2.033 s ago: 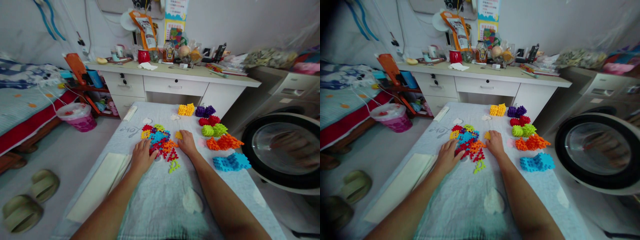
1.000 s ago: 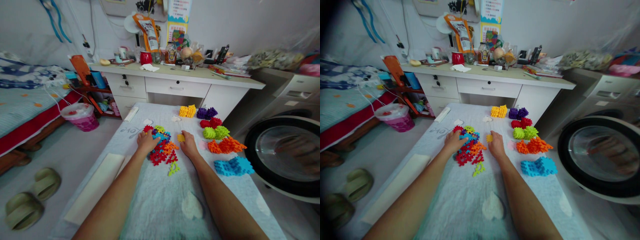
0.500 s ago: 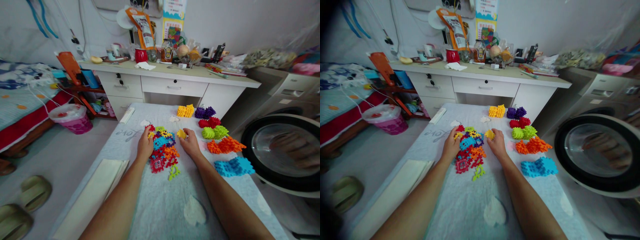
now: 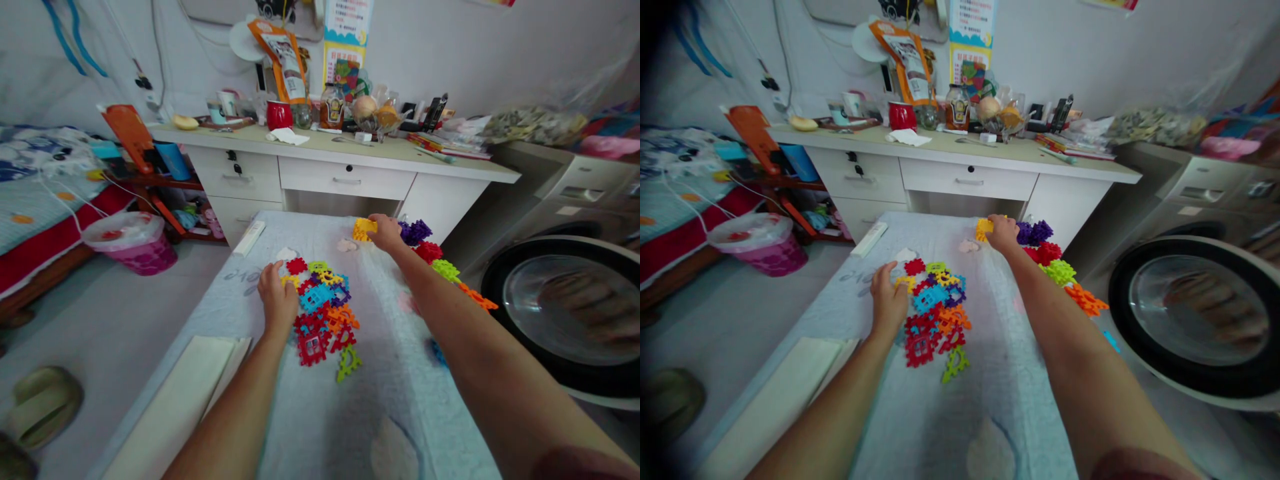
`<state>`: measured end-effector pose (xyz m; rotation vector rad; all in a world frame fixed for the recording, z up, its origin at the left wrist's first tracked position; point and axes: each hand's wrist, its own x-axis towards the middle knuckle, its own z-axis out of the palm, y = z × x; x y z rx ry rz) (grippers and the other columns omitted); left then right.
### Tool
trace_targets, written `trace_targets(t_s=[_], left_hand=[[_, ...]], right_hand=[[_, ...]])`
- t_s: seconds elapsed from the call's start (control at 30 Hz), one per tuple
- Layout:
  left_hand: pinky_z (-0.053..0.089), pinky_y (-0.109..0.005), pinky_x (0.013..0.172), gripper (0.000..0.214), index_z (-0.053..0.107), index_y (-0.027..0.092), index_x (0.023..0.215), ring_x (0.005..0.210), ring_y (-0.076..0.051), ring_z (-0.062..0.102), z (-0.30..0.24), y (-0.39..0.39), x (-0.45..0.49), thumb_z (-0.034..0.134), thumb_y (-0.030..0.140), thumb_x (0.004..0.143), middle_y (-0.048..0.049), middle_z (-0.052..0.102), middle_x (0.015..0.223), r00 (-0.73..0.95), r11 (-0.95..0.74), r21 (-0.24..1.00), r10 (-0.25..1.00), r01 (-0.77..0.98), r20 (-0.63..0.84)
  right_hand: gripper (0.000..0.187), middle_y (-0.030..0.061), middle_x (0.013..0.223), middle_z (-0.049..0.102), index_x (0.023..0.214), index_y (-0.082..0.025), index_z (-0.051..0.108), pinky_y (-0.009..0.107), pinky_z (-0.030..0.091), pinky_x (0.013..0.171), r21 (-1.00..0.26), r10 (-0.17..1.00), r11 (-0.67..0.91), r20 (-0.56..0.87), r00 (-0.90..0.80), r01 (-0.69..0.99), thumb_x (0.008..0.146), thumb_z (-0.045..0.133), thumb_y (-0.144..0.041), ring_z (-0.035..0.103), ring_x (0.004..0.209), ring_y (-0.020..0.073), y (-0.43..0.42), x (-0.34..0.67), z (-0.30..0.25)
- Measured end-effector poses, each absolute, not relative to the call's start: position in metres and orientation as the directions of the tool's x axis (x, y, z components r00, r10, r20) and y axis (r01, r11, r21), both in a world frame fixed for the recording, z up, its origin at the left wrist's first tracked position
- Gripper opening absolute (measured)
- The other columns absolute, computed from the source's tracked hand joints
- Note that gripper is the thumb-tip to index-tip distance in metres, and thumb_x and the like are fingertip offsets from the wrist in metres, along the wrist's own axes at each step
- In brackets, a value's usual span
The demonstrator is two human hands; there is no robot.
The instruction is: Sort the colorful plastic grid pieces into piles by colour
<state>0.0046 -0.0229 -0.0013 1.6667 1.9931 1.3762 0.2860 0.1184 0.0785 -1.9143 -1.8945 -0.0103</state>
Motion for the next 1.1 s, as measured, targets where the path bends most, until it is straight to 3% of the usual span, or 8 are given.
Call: trace_targets(t_s=[0.33, 0.6, 0.73, 0.87, 1.1], left_hand=[[0.045, -0.042, 0.108, 0.046, 0.052, 0.022, 0.128, 0.118, -0.022, 0.058, -0.006, -0.019, 0.001, 0.047, 0.015, 0.083, -0.0097, 0.060, 0.124, -0.404, -0.042, 0.837, 0.862, 0.546, 0.306], [0.046, -0.043, 0.107, 0.044, 0.054, 0.022, 0.127, 0.119, -0.024, 0.058, -0.008, -0.019, 0.000, 0.048, 0.019, 0.084, -0.0093, 0.061, 0.127, -0.377, -0.049, 0.834, 0.876, 0.549, 0.300], [0.045, -0.045, 0.108, 0.044, 0.055, 0.021, 0.126, 0.117, -0.025, 0.058, -0.008, -0.019, -0.003, 0.049, 0.019, 0.083, -0.0103, 0.062, 0.124, -0.384, -0.043, 0.823, 0.870, 0.566, 0.310], [0.043, -0.046, 0.110, 0.044, 0.056, 0.019, 0.125, 0.122, -0.026, 0.056, -0.006, -0.018, -0.006, 0.048, 0.017, 0.082, -0.0119, 0.061, 0.124, -0.385, -0.032, 0.794, 0.862, 0.607, 0.329], [0.048, -0.041, 0.104, 0.043, 0.055, 0.018, 0.126, 0.110, -0.022, 0.065, -0.005, -0.019, -0.008, 0.038, 0.014, 0.087, -0.0126, 0.063, 0.125, -0.362, 0.003, 0.781, 0.887, 0.625, 0.286]], right_hand=[[0.040, 0.0141, 0.121, 0.065, 0.115, -0.022, 0.070, 0.062, 0.037, 0.097, -0.287, 0.960, 0.057, 0.277, 0.025, 0.956, 0.077, 0.063, -0.011, 0.048, 0.119, 0.0391, 0.185, 0.287, 0.071], [0.041, 0.0131, 0.121, 0.066, 0.111, -0.022, 0.072, 0.057, 0.035, 0.101, -0.249, 0.964, 0.025, 0.262, 0.042, 0.968, 0.076, 0.058, -0.005, 0.047, 0.120, 0.0368, 0.180, 0.285, 0.066], [0.042, 0.0098, 0.132, 0.063, 0.116, -0.022, 0.070, 0.053, 0.034, 0.104, -0.269, 0.952, 0.049, 0.304, 0.036, 0.962, 0.078, 0.057, -0.008, 0.047, 0.122, 0.0346, 0.163, 0.281, 0.073], [0.037, 0.0098, 0.135, 0.061, 0.118, -0.021, 0.068, 0.051, 0.035, 0.106, -0.323, 0.939, 0.130, 0.344, -0.012, 0.938, 0.083, 0.059, -0.015, 0.049, 0.125, 0.0322, 0.132, 0.268, 0.079], [0.029, 0.0082, 0.120, 0.069, 0.112, -0.021, 0.069, 0.040, 0.042, 0.105, -0.421, 0.911, 0.406, 0.257, -0.323, 0.811, 0.085, 0.062, -0.017, 0.061, 0.116, 0.0226, 0.039, 0.235, 0.057]])
